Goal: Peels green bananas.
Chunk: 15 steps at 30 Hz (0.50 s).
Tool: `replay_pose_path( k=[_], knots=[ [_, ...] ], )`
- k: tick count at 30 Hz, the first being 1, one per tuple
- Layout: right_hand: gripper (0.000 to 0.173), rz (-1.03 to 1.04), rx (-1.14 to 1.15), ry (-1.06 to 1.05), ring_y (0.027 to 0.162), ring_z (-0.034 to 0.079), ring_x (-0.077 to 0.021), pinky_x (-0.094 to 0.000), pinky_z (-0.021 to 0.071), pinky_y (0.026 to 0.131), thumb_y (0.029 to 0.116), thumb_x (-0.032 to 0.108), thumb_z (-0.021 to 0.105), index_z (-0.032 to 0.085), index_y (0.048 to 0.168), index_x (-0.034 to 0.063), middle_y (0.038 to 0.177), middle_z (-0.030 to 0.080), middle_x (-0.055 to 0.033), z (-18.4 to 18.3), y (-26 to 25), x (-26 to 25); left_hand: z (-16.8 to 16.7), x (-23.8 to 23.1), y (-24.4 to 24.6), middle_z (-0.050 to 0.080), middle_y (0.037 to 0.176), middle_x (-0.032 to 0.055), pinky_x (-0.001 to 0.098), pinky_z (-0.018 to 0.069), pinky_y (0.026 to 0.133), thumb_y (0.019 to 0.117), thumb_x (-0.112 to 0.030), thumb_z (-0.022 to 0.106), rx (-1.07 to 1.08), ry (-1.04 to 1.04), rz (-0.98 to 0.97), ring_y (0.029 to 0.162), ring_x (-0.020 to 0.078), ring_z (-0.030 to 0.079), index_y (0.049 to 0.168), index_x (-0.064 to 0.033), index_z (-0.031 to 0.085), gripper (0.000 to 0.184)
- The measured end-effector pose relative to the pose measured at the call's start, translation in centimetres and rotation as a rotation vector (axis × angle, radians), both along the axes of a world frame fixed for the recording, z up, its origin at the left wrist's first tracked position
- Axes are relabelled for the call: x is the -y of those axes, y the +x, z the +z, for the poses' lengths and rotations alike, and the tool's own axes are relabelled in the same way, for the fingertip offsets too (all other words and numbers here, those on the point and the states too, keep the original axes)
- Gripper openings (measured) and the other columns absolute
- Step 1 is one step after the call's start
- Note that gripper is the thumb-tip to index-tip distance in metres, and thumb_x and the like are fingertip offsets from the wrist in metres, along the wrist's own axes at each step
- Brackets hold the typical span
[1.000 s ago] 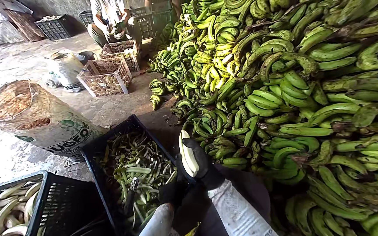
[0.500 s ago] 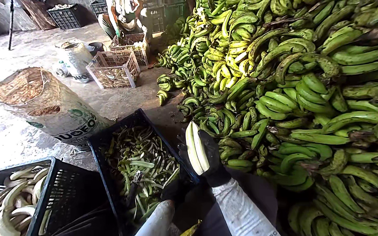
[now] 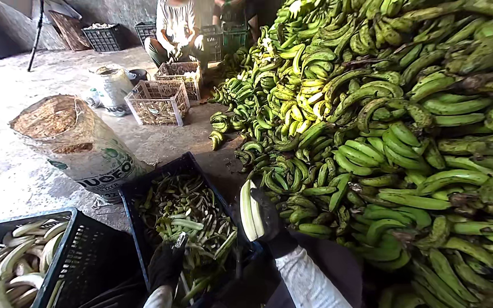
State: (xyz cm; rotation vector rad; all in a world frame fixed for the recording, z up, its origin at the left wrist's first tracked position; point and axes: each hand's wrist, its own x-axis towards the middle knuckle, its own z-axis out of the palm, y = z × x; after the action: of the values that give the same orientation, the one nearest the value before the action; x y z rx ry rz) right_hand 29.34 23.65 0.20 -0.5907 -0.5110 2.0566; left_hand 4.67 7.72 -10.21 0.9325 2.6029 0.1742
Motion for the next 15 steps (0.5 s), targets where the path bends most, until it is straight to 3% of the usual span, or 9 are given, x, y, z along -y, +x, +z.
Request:
replay_pose_path(
  k=[2, 5, 7, 10, 12, 15],
  knots=[
    [0.030, 0.042, 0.037, -0.044, 0.074, 0.070, -0.0262, -0.0420, 0.0614, 0.063, 0.1039, 0.026, 0.042, 0.054, 0.117, 0.0020, 0.088, 0.067, -0.0170, -0.5, -0.6, 0.2, -1.4, 1.0, -1.5, 0.052, 0.150, 0.0183, 0.0577, 0.0414, 0.112, 0.0993, -0.066, 0.047, 0.076, -0.105, 0.034, 0.138, 0.0376, 0.051, 0.151, -0.0112, 0.050, 0.075],
    [0.031, 0.038, -0.017, -0.058, 0.077, 0.071, -0.0268, -0.0420, 0.0615, 0.066, 0.1037, 0.026, 0.040, 0.056, 0.116, 0.0017, 0.092, 0.069, -0.0179, -1.3, -1.1, 0.4, -4.1, 1.5, -2.3, 0.061, 0.141, 0.0160, 0.0629, 0.0501, 0.100, 0.1023, -0.069, 0.027, 0.171, -0.222, 0.025, 0.125, 0.0381, 0.061, 0.137, -0.0147, 0.061, 0.073],
    [0.030, 0.024, -0.042, -0.066, 0.081, 0.072, -0.0283, -0.0436, 0.0625, 0.069, 0.1035, 0.024, 0.040, 0.055, 0.116, 0.0013, 0.094, 0.069, -0.0190, -1.2, -1.4, 0.7, -4.6, 1.6, -2.0, 0.059, 0.143, 0.0144, 0.0638, 0.0506, 0.098, 0.1036, -0.067, 0.025, 0.137, -0.251, 0.010, 0.124, 0.0387, 0.062, 0.139, -0.0174, 0.061, 0.070],
    [0.029, 0.016, 0.058, -0.147, 0.083, 0.072, -0.0320, -0.0468, 0.0620, 0.069, 0.1013, 0.018, 0.043, 0.055, 0.120, -0.0009, 0.099, 0.069, -0.0228, -0.6, -1.8, 1.0, -3.4, 1.8, -1.6, 0.060, 0.142, 0.0133, 0.0636, 0.0513, 0.097, 0.1041, -0.054, 0.043, 0.068, -0.294, -0.055, 0.124, 0.0390, 0.061, 0.138, -0.0206, 0.061, 0.051],
    [0.031, 0.045, 0.080, -0.188, 0.091, 0.071, -0.0351, -0.0493, 0.0613, 0.075, 0.0987, 0.014, 0.045, 0.054, 0.124, -0.0013, 0.107, 0.068, -0.0249, -0.9, -2.0, 1.2, -3.2, 1.7, -1.6, 0.063, 0.138, 0.0131, 0.0636, 0.0522, 0.095, 0.0971, -0.046, 0.060, 0.029, -0.323, -0.095, 0.122, 0.0382, 0.063, 0.136, -0.0208, 0.063, 0.046],
    [0.033, 0.065, 0.116, -0.178, 0.094, 0.071, -0.0360, -0.0513, 0.0608, 0.077, 0.0973, 0.012, 0.047, 0.054, 0.126, -0.0022, 0.109, 0.068, -0.0256, -1.3, -2.4, 1.4, -3.2, 1.4, -1.7, 0.062, 0.138, 0.0139, 0.0622, 0.0525, 0.095, 0.0938, -0.045, 0.064, 0.040, -0.326, -0.075, 0.121, 0.0372, 0.063, 0.133, -0.0175, 0.065, 0.048]
  ],
)
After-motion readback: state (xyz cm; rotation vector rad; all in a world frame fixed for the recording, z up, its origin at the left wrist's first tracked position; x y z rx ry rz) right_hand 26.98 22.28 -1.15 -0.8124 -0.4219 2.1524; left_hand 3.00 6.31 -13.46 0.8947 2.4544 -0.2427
